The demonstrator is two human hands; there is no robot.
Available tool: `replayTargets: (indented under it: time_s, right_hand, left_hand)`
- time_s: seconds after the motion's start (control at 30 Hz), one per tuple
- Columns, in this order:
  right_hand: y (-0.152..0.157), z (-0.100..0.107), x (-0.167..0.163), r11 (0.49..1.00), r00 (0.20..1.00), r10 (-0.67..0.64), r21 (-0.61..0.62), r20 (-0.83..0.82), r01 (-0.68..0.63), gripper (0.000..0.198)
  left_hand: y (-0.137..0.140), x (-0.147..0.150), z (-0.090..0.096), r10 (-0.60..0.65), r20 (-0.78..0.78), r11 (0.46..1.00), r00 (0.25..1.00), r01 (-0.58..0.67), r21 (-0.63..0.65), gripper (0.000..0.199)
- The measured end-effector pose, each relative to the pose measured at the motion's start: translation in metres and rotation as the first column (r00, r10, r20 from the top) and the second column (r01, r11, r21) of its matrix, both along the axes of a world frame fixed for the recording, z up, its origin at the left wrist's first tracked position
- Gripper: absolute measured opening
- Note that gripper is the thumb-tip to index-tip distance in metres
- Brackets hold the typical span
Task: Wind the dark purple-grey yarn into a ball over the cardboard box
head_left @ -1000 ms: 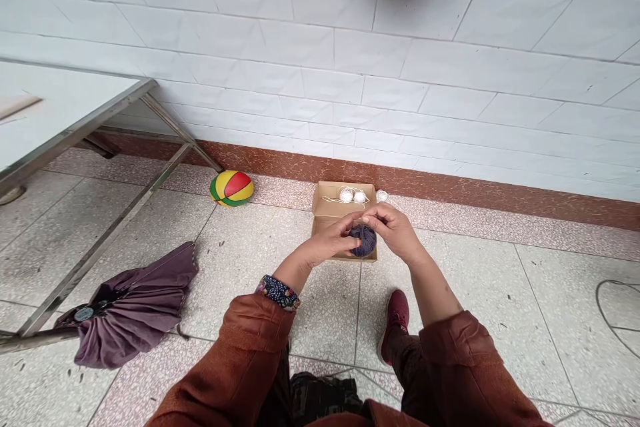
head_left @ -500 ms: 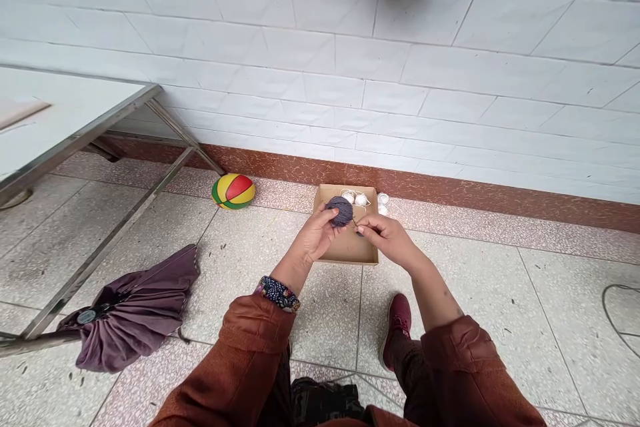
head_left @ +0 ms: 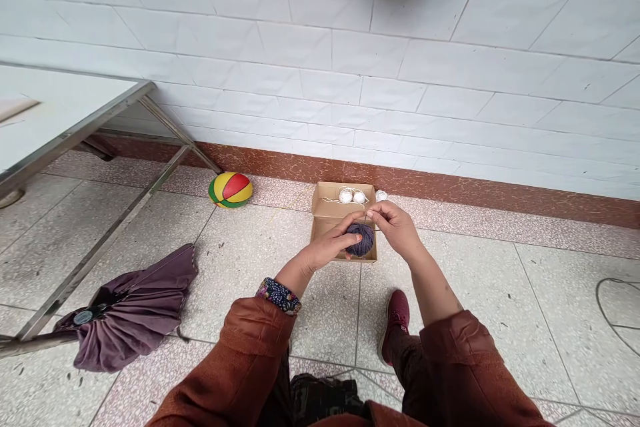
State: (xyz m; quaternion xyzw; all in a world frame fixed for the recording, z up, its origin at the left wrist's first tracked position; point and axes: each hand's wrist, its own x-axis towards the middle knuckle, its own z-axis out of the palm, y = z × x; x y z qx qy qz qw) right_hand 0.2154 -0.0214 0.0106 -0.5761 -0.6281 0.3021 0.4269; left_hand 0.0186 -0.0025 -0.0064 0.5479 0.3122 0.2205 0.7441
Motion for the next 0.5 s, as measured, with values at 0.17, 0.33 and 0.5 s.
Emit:
replayTargets:
  time_s: [0.17,0.33,0.5]
  right_hand:
    - [0.003,-0.013,0.001,0.994,0.998,-0.037,-0.105,0.055,0.043,0.024]
    - [0.004,-0.019,-0.001,0.989,0.989,0.024,-0.145,0.148,-0.002,0.022]
    - [0.003,-0.022,-0.005,0.985,0.975,0.138,-0.123,0.176,-0.117,0.018]
  left_hand:
    - [0.001,-0.001,0.003,0.044,0.239,0.978,0.97,0.007,-0.209,0.07]
    - [0.006,-0.003,0.005,0.143,0.406,0.956,0.903,-0.02,-0.293,0.068]
    - [0.012,-0.004,0.005,0.285,0.416,0.942,0.864,-0.173,-0.286,0.057]
